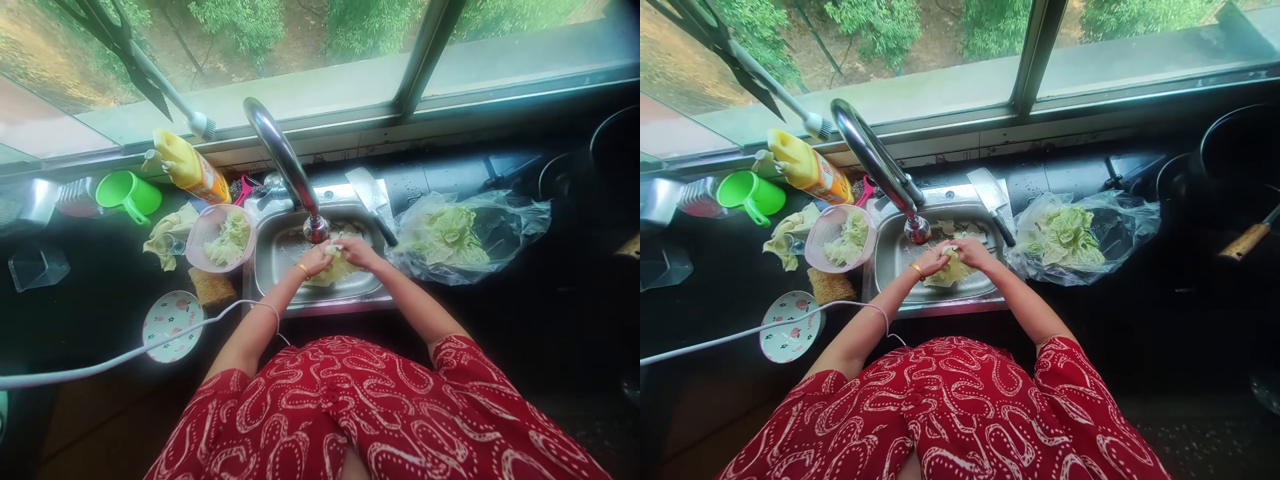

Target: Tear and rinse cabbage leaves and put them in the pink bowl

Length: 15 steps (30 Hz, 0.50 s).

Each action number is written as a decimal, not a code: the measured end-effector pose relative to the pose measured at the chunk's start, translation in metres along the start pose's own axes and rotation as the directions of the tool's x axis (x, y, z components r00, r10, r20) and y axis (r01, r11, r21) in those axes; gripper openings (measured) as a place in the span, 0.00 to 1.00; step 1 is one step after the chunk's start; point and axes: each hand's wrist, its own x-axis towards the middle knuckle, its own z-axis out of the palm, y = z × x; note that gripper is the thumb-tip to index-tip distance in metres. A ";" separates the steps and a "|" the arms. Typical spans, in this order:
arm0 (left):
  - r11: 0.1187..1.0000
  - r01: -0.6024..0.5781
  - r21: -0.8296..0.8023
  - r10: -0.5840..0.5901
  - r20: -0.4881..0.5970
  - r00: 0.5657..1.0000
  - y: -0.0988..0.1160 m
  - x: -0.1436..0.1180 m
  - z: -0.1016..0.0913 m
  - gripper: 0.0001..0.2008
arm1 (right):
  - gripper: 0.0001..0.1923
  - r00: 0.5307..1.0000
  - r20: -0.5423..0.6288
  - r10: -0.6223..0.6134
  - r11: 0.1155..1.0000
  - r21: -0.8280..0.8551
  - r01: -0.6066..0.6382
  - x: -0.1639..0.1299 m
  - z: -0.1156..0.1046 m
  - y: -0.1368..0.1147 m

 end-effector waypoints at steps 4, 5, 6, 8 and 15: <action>0.996 0.081 0.041 -0.084 0.076 0.994 -0.004 0.003 0.004 0.15 | 0.16 1.000 0.021 -0.010 0.994 0.105 0.008 0.003 -0.002 0.002; 0.997 0.066 0.030 -0.069 0.077 0.995 -0.006 0.003 0.003 0.14 | 0.16 1.000 0.021 0.002 0.987 0.160 -0.005 0.004 -0.004 0.005; 0.999 0.043 0.003 -0.043 0.067 0.997 -0.009 0.004 0.003 0.12 | 0.15 1.000 0.022 0.021 0.974 0.225 -0.025 0.005 -0.006 0.008; 0.997 -0.009 -0.077 0.010 0.012 1.000 -0.013 0.003 0.001 0.11 | 0.15 0.997 0.035 0.062 0.925 0.372 -0.071 0.008 -0.011 0.013; 0.904 0.054 -0.423 -0.036 0.051 0.998 -0.023 -0.001 -0.004 0.11 | 0.13 0.980 0.059 0.188 0.709 0.683 -0.177 0.012 -0.009 0.022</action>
